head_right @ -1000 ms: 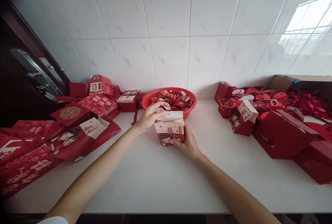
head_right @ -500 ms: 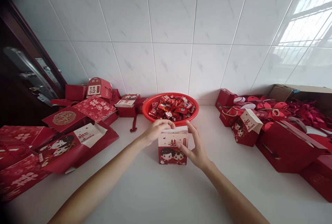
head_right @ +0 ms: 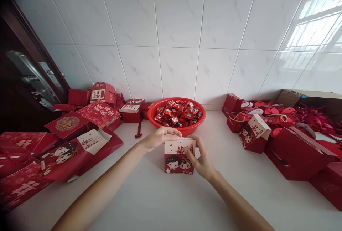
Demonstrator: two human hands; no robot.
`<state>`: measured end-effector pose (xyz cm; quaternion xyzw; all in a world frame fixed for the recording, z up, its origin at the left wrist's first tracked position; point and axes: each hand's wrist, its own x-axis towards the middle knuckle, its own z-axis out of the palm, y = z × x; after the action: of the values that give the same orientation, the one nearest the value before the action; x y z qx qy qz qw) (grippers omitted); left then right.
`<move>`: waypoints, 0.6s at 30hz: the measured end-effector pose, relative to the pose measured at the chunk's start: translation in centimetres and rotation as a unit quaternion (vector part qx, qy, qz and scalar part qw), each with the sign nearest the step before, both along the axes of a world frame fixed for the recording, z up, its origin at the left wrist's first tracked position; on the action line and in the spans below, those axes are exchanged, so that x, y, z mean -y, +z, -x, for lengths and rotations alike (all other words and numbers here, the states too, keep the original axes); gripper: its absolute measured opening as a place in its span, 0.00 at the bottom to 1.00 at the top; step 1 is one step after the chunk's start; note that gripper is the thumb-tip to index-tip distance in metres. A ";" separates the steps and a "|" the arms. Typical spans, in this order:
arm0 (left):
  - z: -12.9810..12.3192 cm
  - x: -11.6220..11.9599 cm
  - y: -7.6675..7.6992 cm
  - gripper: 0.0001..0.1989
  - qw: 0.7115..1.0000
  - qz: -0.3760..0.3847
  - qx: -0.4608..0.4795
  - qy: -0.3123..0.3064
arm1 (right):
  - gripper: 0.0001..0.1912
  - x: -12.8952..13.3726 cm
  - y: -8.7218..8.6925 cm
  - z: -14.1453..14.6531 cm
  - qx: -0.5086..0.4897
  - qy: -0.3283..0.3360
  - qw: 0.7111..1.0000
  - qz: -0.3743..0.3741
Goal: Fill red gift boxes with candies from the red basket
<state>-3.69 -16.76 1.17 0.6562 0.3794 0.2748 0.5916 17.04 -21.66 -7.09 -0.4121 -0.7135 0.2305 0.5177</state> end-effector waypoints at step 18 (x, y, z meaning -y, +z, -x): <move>1.8 -2.0 2.5 0.10 0.976 -0.207 -0.063 -0.003 | 0.15 -7.0 6.9 -1.4 -0.056 -0.083 0.993 -0.055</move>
<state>-5.50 -14.73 3.62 0.7816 0.3488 0.3039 0.4185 18.47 -14.66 -0.19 -0.4272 -0.6585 0.1694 0.5960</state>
